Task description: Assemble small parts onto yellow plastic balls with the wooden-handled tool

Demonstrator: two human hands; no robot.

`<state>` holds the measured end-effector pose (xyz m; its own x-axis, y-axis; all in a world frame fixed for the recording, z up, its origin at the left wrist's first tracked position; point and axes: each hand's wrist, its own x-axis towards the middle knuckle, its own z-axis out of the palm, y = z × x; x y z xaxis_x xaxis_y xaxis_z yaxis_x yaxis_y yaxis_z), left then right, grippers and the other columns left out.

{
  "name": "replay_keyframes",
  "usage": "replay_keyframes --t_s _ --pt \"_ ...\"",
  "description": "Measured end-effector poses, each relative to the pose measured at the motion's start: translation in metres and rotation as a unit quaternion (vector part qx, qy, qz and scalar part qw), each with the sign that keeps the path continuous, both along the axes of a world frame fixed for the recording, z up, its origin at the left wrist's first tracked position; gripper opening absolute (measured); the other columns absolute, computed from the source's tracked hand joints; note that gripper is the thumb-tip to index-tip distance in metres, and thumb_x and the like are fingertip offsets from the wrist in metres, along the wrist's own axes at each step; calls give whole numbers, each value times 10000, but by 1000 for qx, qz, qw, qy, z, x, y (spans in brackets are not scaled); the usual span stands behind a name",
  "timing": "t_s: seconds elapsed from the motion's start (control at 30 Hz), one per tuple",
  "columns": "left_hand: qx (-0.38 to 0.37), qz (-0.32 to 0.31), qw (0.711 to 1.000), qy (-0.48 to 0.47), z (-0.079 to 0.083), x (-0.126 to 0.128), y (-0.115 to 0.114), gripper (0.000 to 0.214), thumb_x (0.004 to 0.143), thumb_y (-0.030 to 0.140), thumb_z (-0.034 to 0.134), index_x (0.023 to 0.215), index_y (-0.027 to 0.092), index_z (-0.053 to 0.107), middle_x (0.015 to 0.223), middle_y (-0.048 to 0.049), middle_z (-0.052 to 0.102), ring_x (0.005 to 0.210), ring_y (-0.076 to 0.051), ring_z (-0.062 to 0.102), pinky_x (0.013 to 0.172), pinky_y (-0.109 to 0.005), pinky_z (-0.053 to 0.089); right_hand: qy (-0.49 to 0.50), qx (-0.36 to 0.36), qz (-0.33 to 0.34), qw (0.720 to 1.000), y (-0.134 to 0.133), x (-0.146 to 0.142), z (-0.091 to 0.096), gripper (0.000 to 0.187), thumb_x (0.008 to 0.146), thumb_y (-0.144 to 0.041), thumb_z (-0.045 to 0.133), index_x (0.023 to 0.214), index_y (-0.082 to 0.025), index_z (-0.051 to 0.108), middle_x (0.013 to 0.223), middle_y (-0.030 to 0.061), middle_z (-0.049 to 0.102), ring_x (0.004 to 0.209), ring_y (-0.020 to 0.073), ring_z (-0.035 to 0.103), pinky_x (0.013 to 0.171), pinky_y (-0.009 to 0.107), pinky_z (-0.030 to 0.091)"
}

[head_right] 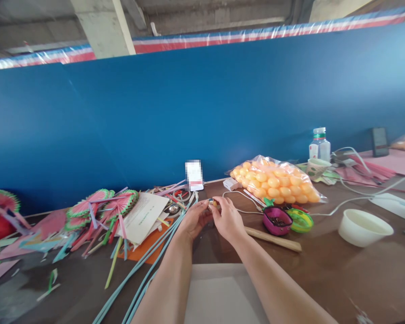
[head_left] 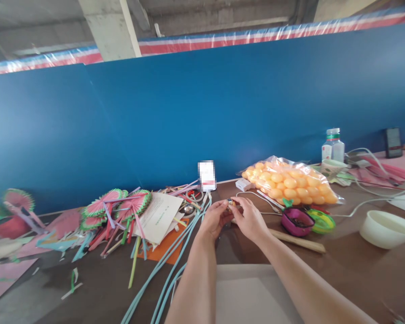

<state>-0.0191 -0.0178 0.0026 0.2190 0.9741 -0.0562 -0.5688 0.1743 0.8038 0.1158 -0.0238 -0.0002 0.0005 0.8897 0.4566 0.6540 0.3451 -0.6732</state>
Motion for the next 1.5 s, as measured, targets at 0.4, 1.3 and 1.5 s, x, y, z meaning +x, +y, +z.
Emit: replay_keyframes --t_s 0.4,1.3,1.5 --pt "9 6 1000 -16 3 1 -1 316 663 319 806 882 114 708 905 -104 700 750 -152 640 722 -268 520 4 -34 -11 999 -3 -2 8 427 905 -484 451 1196 -199 579 1171 126 627 1030 240 625 883 381 493" --pt "23 5 999 -37 1 0 1 301 691 280 796 920 120 685 922 -94 693 818 -169 655 800 -298 524 57 -49 49 996 -1 1 9 369 881 -492 494 1080 -212 628 1044 72 706 950 222 664 832 338 510" --pt "23 0 999 -40 2 1 -1 295 687 269 802 911 121 681 905 -85 690 805 -164 658 797 -292 526 58 -33 46 997 0 0 9 322 877 -439 495 1054 -205 627 1027 83 708 940 227 666 844 355 507"
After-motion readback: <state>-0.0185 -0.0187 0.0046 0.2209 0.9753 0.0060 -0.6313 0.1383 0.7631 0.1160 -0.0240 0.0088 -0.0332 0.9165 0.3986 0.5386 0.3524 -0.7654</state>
